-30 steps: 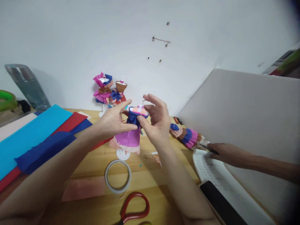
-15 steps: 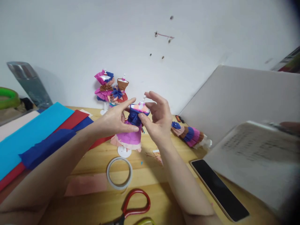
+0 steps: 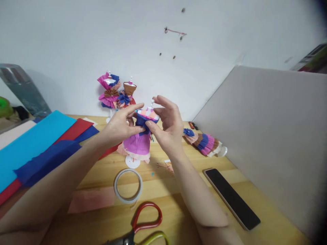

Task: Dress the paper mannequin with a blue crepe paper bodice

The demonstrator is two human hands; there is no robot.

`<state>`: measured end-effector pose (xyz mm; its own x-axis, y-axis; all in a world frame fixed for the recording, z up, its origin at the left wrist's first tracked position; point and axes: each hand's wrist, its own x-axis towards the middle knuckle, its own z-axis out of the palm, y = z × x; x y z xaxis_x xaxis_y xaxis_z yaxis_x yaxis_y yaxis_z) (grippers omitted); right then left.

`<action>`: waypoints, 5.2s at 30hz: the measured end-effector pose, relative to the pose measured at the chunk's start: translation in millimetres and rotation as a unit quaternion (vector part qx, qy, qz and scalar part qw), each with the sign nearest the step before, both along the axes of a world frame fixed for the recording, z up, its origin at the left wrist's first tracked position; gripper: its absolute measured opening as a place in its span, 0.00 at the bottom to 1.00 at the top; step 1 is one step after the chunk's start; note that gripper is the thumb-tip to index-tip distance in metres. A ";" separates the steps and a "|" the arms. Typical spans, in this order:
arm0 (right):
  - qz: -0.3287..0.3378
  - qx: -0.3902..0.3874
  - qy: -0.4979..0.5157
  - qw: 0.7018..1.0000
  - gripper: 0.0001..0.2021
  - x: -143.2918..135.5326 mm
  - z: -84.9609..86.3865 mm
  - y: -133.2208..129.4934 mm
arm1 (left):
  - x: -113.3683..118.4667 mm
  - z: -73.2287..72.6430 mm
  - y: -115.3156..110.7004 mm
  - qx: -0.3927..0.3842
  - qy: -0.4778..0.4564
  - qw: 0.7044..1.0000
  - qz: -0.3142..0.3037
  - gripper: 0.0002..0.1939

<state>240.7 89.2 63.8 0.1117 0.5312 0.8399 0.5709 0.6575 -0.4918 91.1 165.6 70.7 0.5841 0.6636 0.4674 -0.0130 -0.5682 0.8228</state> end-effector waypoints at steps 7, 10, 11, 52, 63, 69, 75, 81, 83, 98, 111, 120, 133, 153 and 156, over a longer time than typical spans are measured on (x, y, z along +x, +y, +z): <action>0.020 0.009 -0.011 1.000 0.24 3.2 4.1 -3.7 | 1.4 -1.9 1.4 -0.010 -0.019 1.000 -0.023 0.38; 0.022 0.013 0.008 1.000 0.22 6.4 7.0 -8.4 | 1.1 -0.7 0.2 -0.024 -0.027 0.999 -0.031 0.38; 0.022 0.016 0.016 0.999 0.21 7.2 7.8 -9.9 | 0.9 -0.5 0.1 -0.025 -0.029 0.999 -0.034 0.37; 0.004 -0.064 0.044 0.997 0.29 -7.0 -5.7 2.8 | -10.9 9.1 -0.6 0.009 0.027 0.999 -0.033 0.43; -0.016 -0.055 0.056 0.997 0.28 -6.7 -11.1 6.1 | -3.6 4.0 -1.9 0.017 0.011 1.000 0.001 0.39; 0.013 -0.055 0.069 0.996 0.30 -7.4 -14.1 7.0 | 0.6 -4.0 2.9 0.006 -0.031 0.999 -0.036 0.36; 0.026 -0.084 0.065 0.994 0.32 -7.5 -13.5 6.4 | 2.9 -6.6 4.8 -0.035 -0.058 0.994 -0.081 0.36; 0.047 -0.128 0.046 0.990 0.37 -7.1 -4.6 -1.1 | -1.1 -3.5 5.6 -0.058 -0.052 0.994 -0.080 0.38; 0.070 -0.140 0.043 0.987 0.37 -4.9 -0.9 -4.7 | -2.1 -2.9 6.1 -0.052 -0.046 0.995 -0.076 0.38; 0.139 -0.188 0.042 0.971 0.36 17.4 8.4 -9.5 | -2.6 -3.7 8.1 -0.069 -0.043 0.992 -0.097 0.39; 0.133 -0.190 0.044 0.972 0.36 18.2 10.8 -11.9 | -12.9 5.5 7.1 -0.069 -0.008 0.989 -0.132 0.44; 0.135 -0.195 0.046 0.970 0.35 18.3 8.0 -11.6 | -34.1 24.3 19.0 -0.027 0.063 0.993 -0.092 0.45; 0.127 -0.178 0.026 0.975 0.32 15.9 4.6 -8.4 | -34.8 26.5 10.7 0.013 0.106 0.992 -0.067 0.41; 0.059 -0.103 0.015 0.993 0.29 5.3 -7.6 1.2 | -0.8 -2.3 4.9 -0.008 -0.010 0.999 -0.048 0.32; 0.020 -0.081 -0.008 0.996 0.29 1.4 6.9 -20.8 | 0.2 -2.7 6.2 -0.001 -0.015 0.999 -0.036 0.31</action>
